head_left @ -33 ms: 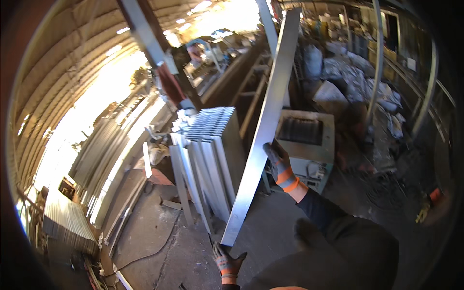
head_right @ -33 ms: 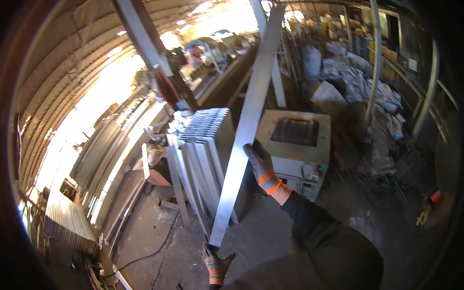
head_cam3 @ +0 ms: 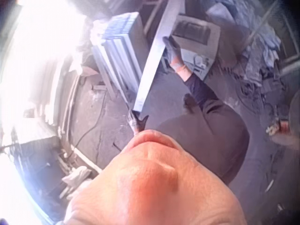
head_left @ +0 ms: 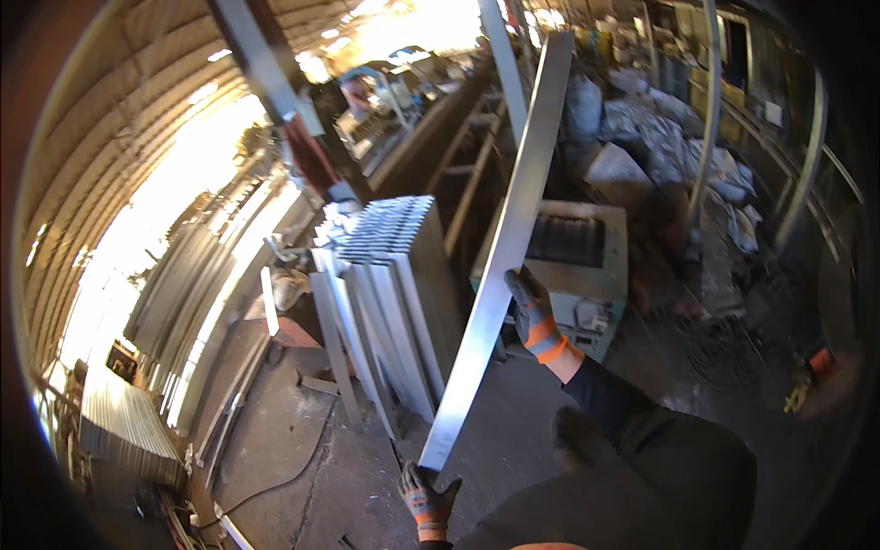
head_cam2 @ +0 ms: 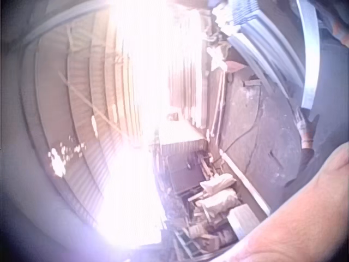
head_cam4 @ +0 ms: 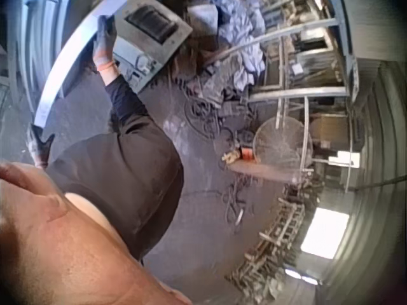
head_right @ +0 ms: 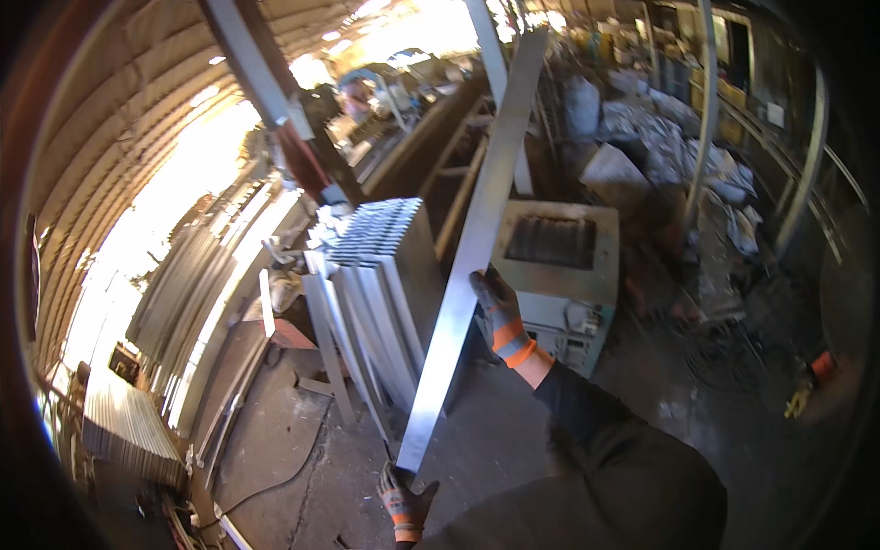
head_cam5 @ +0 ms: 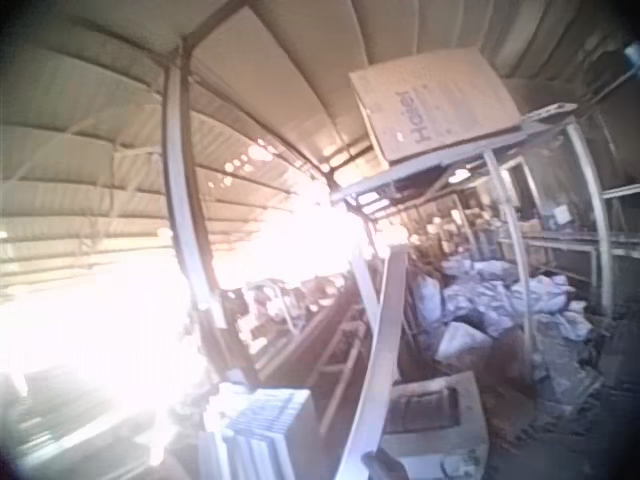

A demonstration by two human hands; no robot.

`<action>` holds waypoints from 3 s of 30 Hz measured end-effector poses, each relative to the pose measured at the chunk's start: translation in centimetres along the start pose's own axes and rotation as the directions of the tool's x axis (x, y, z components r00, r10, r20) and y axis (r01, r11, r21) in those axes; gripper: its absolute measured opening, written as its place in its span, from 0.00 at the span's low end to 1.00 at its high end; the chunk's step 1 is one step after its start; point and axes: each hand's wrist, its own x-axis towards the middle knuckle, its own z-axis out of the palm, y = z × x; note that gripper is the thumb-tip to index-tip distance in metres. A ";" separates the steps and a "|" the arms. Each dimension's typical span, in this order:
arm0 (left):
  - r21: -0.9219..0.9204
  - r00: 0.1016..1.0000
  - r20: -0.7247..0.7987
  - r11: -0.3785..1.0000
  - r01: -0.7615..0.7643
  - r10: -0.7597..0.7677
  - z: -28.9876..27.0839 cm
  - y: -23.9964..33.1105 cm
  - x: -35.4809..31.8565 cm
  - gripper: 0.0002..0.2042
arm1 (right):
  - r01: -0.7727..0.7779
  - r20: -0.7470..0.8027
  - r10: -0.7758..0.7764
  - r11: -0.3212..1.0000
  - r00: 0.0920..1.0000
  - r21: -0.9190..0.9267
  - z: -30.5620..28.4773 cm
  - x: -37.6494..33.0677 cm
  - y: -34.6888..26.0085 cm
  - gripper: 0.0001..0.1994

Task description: The person repeatedly feeds long metal profiles through a surface grinding machine, flipping each piece to treat both sides. After processing, the person stacks the finished profiles with others nearby. The task is performed one at a time in a workshop setting.

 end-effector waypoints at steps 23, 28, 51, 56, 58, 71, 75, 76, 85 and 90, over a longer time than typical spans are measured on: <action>-0.029 0.771 0.637 1.000 0.006 0.014 28.0 31.7 29.3 0.36 | 0.115 0.125 0.054 -0.827 0.991 -0.551 -44.0 43.4 11.7 0.28; -0.147 0.823 0.556 0.988 -0.040 0.116 32.5 33.3 32.7 0.34 | 0.045 0.239 -0.103 -0.837 0.966 -0.546 -48.1 47.2 11.3 0.29; 0.021 0.573 0.810 0.983 0.184 -0.124 8.3 -0.9 -5.2 0.37 | -0.038 -0.062 0.039 -0.452 0.997 -0.891 -24.7 -4.2 15.2 0.39; 0.014 0.608 0.766 0.952 0.307 -0.207 5.1 -2.0 -7.9 0.37 | 0.006 0.013 -0.013 -0.426 1.000 -0.905 -22.3 -8.3 14.9 0.40; -0.007 0.627 0.747 0.941 0.338 -0.220 4.8 -0.9 -6.8 0.37 | 0.030 -0.018 0.102 -0.448 0.995 -0.893 -22.5 -7.4 14.3 0.41; -0.550 0.499 0.835 0.330 0.767 0.232 24.0 21.3 21.7 0.38 | -0.096 -0.003 -0.159 -0.582 0.987 -0.807 -40.9 31.4 13.8 0.32; -0.578 0.496 0.815 0.351 0.737 0.301 27.8 27.8 29.5 0.35 | -0.104 -0.095 -0.053 -0.721 0.994 -0.686 -46.3 40.7 11.0 0.32; -0.553 0.474 0.831 0.340 0.761 0.292 28.2 28.2 30.3 0.35 | -0.080 -0.027 -0.086 -0.709 0.996 -0.701 -47.0 41.5 10.6 0.32; -0.533 0.549 0.822 0.543 0.649 0.151 27.1 17.5 19.4 0.26 | -0.095 -0.092 -0.041 -0.685 0.995 -0.723 -39.5 28.2 13.7 0.31; -0.529 0.558 0.819 0.546 0.650 0.129 22.4 6.2 8.6 0.24 | -0.037 -0.131 0.086 -0.684 0.988 -0.728 -30.8 14.8 15.1 0.32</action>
